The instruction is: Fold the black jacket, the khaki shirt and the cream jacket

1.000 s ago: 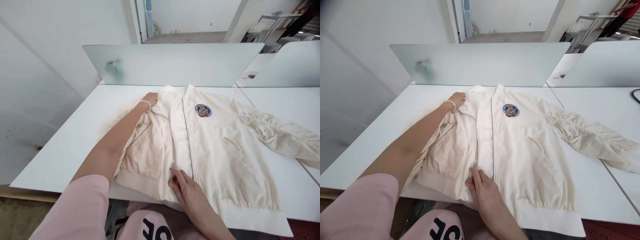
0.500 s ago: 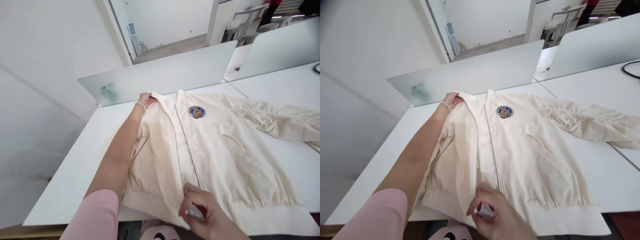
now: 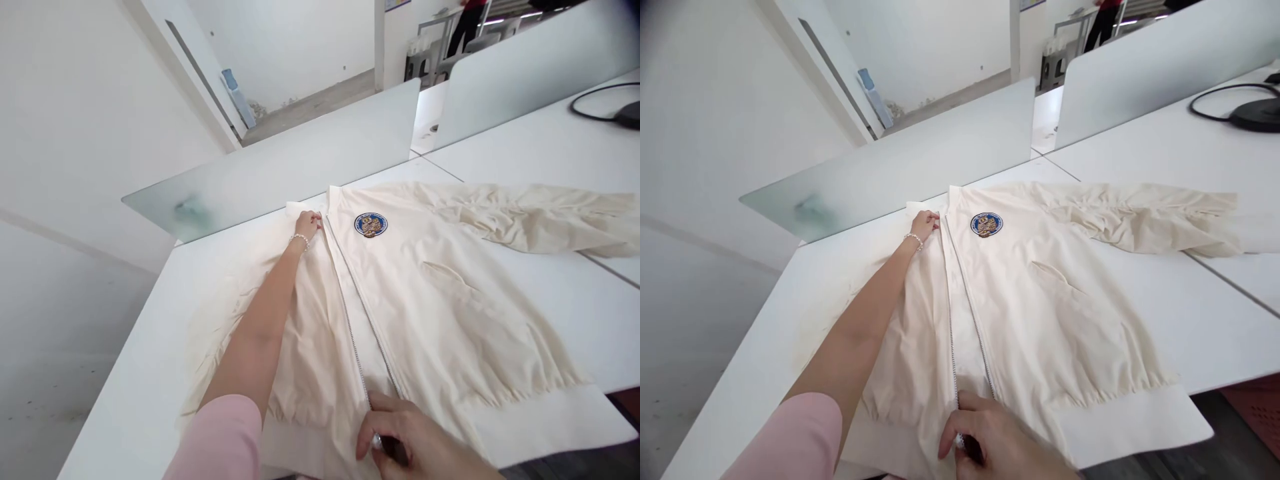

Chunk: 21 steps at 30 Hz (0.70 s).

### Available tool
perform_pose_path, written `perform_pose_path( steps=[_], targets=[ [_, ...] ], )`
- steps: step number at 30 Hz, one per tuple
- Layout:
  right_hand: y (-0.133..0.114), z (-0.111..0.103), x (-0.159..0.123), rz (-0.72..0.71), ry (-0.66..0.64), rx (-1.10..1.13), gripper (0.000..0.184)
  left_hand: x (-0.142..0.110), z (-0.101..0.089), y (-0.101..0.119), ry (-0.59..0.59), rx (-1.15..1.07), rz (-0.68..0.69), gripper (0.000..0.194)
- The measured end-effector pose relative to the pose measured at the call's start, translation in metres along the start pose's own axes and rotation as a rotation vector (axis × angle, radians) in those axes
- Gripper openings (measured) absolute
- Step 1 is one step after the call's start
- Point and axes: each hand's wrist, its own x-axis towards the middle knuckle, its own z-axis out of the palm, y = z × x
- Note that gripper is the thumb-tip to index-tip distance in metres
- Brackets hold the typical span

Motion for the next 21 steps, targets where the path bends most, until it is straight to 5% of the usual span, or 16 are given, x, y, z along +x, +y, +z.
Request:
perform_pose_path(
  steps=[3,9,21],
  targets=[
    [-0.004,-0.002,-0.003,-0.03,0.024,-0.027,0.043,-0.009,0.001,0.0,0.014,0.172,0.087,0.017],
    [-0.003,-0.007,-0.012,-0.033,0.107,-0.01,0.039,-0.026,0.005,-0.004,0.017,0.729,0.249,0.041],
    [0.011,0.001,-0.021,0.088,-0.01,0.023,0.037,-0.036,-0.009,-0.004,-0.074,0.706,0.298,0.058]
  ],
)
